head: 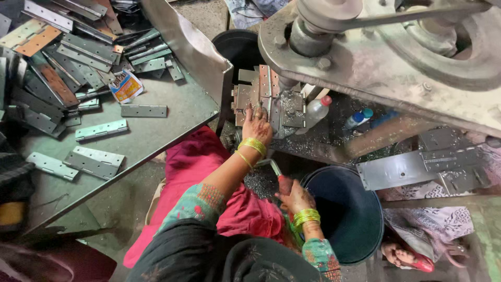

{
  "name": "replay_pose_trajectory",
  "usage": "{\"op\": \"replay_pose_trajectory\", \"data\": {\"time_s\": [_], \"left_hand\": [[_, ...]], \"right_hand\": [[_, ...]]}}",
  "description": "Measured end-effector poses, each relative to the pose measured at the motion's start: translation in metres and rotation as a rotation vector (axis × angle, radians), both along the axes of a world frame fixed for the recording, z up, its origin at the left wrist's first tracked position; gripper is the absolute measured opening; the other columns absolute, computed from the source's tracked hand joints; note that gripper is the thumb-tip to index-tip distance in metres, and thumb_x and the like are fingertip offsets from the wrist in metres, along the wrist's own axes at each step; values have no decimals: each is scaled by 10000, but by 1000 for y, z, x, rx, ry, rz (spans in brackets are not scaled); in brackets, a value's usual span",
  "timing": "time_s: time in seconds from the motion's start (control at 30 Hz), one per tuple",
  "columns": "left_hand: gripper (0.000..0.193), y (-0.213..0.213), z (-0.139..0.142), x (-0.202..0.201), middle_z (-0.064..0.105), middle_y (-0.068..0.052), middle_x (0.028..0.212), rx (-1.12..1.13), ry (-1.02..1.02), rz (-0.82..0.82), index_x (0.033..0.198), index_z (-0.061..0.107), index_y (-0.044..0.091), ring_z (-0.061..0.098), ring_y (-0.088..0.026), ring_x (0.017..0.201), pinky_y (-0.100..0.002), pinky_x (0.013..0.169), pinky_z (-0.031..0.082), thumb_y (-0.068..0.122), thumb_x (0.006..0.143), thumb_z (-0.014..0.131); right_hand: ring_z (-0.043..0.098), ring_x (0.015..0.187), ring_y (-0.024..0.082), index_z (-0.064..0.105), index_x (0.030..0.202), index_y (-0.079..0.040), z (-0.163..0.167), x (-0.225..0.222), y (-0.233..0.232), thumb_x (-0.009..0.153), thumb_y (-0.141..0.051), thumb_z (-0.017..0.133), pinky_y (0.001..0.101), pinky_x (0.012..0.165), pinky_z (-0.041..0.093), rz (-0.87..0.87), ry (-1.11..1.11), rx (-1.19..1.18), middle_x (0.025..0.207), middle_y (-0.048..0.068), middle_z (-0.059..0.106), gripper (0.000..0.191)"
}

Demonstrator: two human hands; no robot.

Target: The person repeatedly picks up metal hinge pieces from a table, places them into a manual punching machine, and operates the lever to punch holes. After each cycle, the person removes the processed piece and places it into a bucket. The task continues with multiple hinge pieces in a repetitive sequence.

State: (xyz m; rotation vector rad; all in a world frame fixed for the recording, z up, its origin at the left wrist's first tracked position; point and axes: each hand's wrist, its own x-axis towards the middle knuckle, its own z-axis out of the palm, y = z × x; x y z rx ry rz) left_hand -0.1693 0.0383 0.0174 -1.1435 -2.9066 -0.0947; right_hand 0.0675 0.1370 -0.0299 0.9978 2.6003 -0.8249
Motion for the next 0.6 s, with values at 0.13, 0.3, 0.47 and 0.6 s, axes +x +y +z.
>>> {"op": "replay_pose_trajectory", "data": {"time_s": [0.13,0.3,0.47,0.6], "left_hand": [[441,8,-4,-11,524,-250,1568,41,118,67,1223,747,4,360,-375,1544,-537,1299,125,240,1103,395],[475,6,-21,-15,505,-208,1495,204,367,22,1191,721,-27,343,-369,1464,-592,1223,139,243,891,471],[421,11,-22,-25,466,-173,1600,42,54,5,1197,725,16,304,-334,1567,-530,1269,158,218,1025,398],[469,23,-21,-31,481,-153,1559,162,132,90,1264,694,10,336,-340,1505,-532,1218,185,220,975,391]], "right_hand": [[819,957,369,561,1241,-72,-3,3,12,755,-496,790,496,858,601,45,-47,0,1069,199,782,685],[681,1037,448,493,1395,-151,-45,14,-24,747,-492,829,543,866,537,-38,59,202,1108,251,715,806],[708,1051,422,579,1180,-108,-11,0,7,709,-526,839,522,874,554,16,23,86,1084,230,749,681],[716,1038,426,573,1189,-106,-6,8,1,706,-527,826,524,864,557,20,24,95,1077,222,754,689]]}}
